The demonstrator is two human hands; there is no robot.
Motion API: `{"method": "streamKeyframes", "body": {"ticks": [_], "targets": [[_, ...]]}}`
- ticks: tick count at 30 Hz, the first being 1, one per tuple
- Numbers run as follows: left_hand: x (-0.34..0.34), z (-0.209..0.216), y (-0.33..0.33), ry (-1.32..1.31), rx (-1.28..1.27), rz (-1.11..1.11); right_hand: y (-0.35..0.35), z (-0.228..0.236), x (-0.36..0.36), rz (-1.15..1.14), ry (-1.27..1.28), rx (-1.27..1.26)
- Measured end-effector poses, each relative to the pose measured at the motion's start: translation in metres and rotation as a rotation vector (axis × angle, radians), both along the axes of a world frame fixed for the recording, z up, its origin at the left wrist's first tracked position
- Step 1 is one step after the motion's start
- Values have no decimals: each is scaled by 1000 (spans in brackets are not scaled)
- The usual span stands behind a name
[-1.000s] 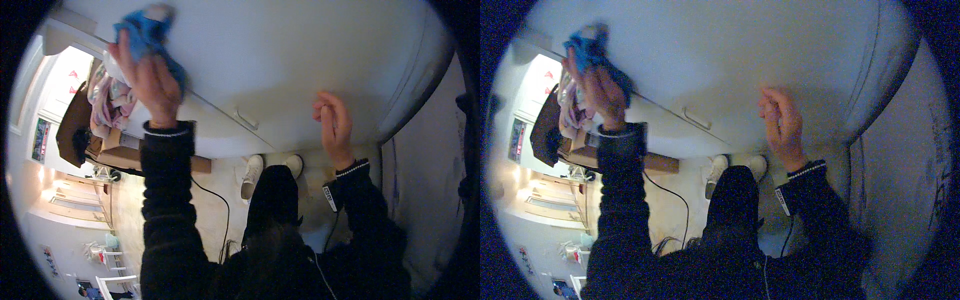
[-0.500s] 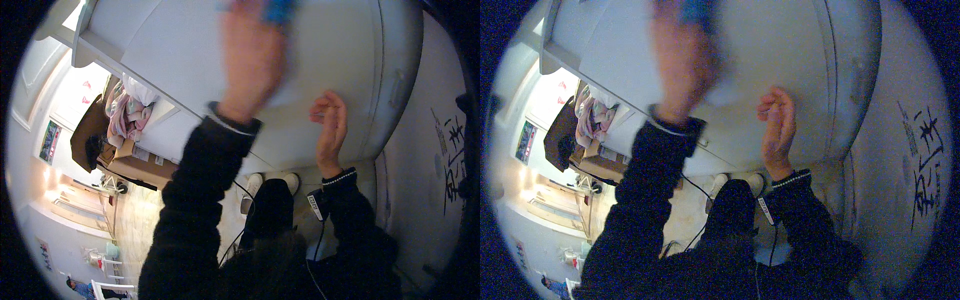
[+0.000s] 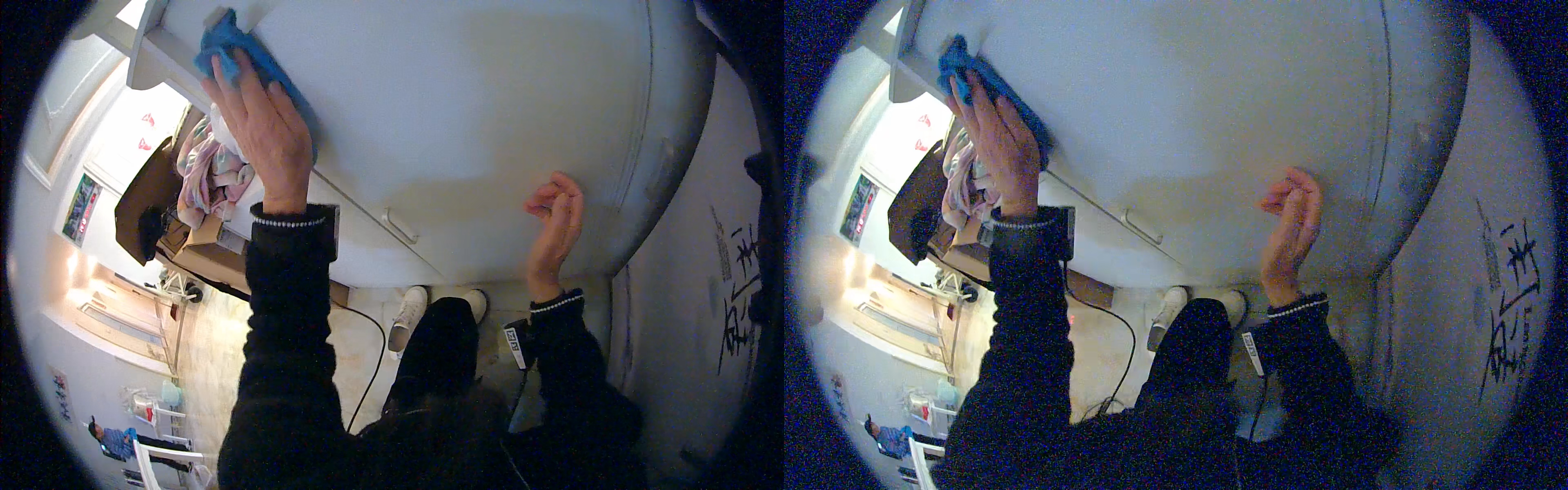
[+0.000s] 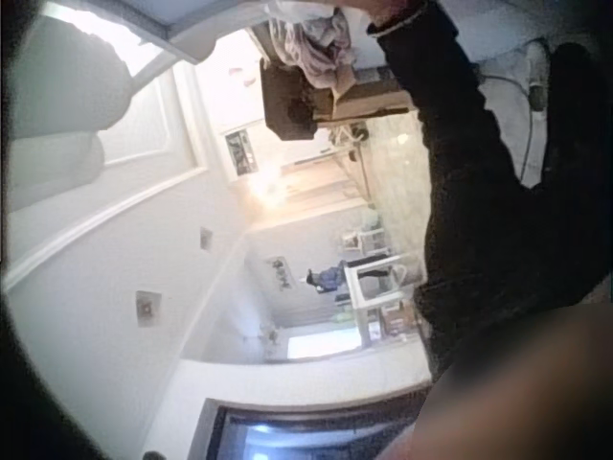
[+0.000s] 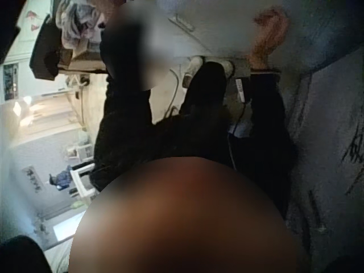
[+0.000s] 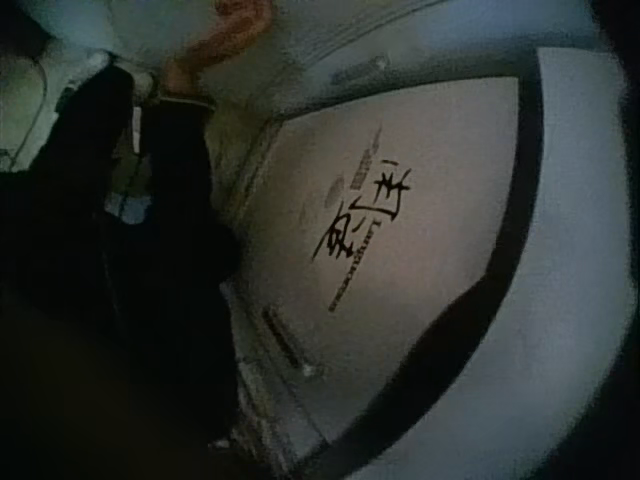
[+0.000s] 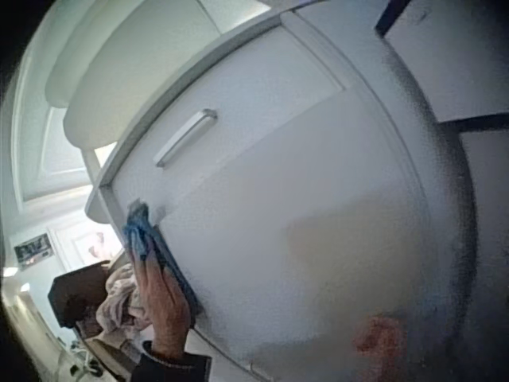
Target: The person wipes the front of a white cabinet with a blue cloth, then moves to wipe a nearby table surface. The person uses a cloth to clean the surfaces in a home environment.
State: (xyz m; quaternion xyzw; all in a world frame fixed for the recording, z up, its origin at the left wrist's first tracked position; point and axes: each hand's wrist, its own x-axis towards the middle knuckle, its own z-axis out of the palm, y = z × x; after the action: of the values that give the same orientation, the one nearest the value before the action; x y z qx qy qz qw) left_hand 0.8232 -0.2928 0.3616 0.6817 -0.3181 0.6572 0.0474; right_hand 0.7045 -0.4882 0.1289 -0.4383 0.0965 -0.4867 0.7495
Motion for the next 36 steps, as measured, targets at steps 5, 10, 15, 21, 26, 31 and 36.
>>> {"method": "streamKeyframes", "body": {"ticks": [5, 10, 15, 21, 26, 31, 36], "targets": [[-5, 9, -51, -84, -62, -168, 1, 0, -2, -15, -6, -27], [-41, -4, -149, -144, -10, -131, -13, -4, -1, -51, -52, -1], [-57, -15, -201, -192, 96, -404, -30, -7, 1, -133, -117, 62], [-71, -101, -205, 155, 628, -486, -35, -17, -2, -212, -140, 18], [-67, -192, -149, 289, 853, -436, -40, -30, -8, -308, 61, 59], [-54, -212, -100, 360, 757, -376, -35, -36, -7, -206, 14, 10], [-39, -123, -111, 104, 463, -217, -32, -39, -10, -287, 74, -156]]}}
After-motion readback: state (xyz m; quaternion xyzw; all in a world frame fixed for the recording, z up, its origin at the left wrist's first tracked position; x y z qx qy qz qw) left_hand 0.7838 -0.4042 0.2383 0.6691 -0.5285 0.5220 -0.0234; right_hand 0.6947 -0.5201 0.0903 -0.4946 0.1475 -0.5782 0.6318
